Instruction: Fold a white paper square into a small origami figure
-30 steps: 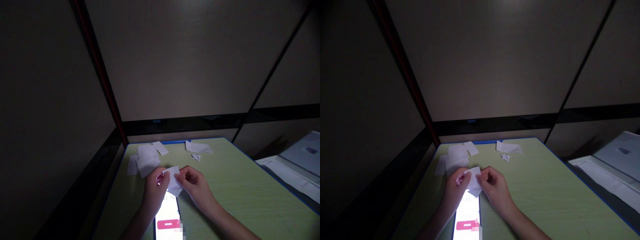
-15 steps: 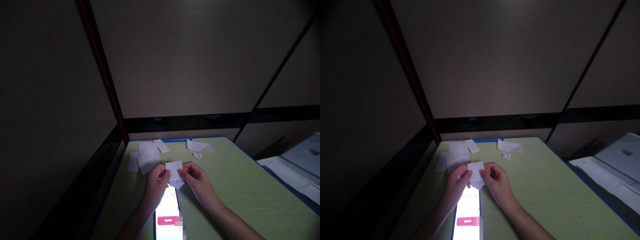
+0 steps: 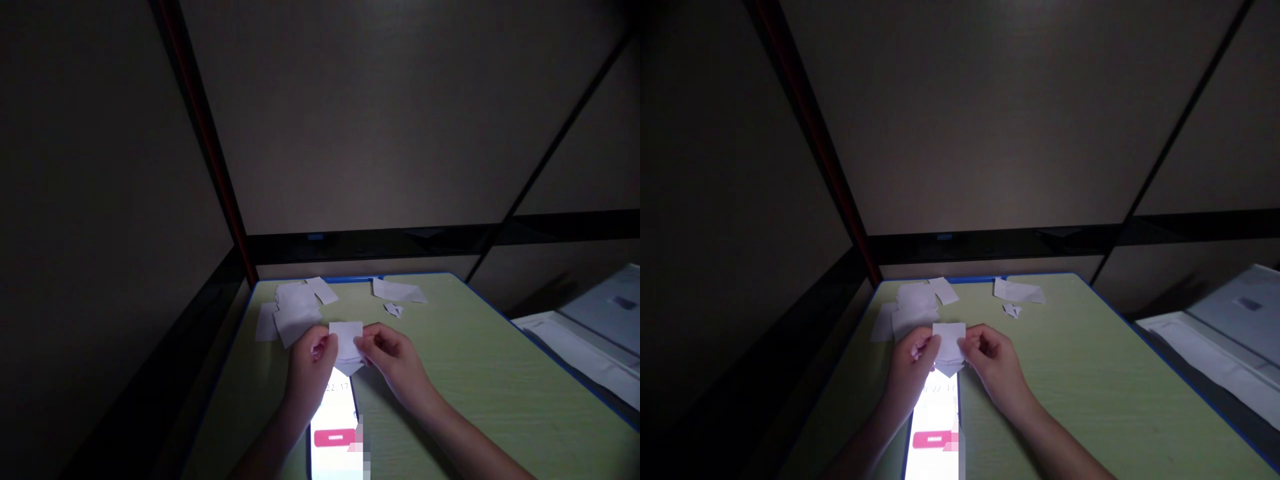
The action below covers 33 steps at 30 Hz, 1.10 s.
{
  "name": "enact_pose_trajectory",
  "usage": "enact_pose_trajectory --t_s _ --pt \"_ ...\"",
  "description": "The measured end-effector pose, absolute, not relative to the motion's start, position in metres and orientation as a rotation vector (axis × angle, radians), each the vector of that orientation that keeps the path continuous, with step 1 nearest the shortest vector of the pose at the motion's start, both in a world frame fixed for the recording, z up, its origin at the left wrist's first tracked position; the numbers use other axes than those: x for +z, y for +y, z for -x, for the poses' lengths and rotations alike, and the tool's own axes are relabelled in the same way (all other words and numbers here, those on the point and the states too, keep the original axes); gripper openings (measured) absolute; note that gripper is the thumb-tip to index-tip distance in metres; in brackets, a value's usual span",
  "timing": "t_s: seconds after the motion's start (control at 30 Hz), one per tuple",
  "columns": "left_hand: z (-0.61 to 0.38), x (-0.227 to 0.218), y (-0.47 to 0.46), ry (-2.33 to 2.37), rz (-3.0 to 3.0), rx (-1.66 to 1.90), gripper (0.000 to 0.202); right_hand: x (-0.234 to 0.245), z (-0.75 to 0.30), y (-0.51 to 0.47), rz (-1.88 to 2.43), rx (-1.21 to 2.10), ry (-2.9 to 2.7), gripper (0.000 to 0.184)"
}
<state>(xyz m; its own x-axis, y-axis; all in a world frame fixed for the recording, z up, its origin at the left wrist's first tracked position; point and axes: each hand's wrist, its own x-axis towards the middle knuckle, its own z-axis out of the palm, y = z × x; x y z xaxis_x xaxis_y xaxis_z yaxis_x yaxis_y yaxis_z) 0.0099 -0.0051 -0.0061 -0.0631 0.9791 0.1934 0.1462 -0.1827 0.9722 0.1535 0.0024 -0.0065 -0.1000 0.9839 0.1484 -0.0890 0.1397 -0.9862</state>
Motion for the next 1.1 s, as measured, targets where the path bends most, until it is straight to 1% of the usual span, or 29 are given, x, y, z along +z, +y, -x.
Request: enact_pose_trajectory --t_s 0.17,0.33,0.57,0.73,0.87,1.1 --pt "-0.010 -0.008 -0.006 1.315 -1.469 1.361 0.019 -0.009 -0.153 -0.001 0.990 1.104 -1.346 0.016" --pt "-0.011 -0.005 -0.005 1.292 -1.392 1.308 0.018 -0.009 -0.155 -0.003 1.039 1.025 -1.379 0.021" --pt "-0.012 -0.003 -0.004 1.242 -1.302 1.230 0.017 -0.006 -0.159 -0.002 1.072 0.799 -1.471 0.020" --pt "-0.013 -0.002 -0.005 1.265 -1.296 1.249 0.018 -0.003 -0.160 -0.006 0.949 0.627 -1.668 0.028" --pt "-0.013 0.000 -0.005 1.259 -1.265 1.269 0.018 0.000 -0.160 -0.010 0.864 0.610 -1.779 0.036" --pt "-0.012 0.002 -0.004 1.202 -1.227 1.275 0.020 -0.004 -0.160 -0.008 0.798 0.578 -1.838 0.037"
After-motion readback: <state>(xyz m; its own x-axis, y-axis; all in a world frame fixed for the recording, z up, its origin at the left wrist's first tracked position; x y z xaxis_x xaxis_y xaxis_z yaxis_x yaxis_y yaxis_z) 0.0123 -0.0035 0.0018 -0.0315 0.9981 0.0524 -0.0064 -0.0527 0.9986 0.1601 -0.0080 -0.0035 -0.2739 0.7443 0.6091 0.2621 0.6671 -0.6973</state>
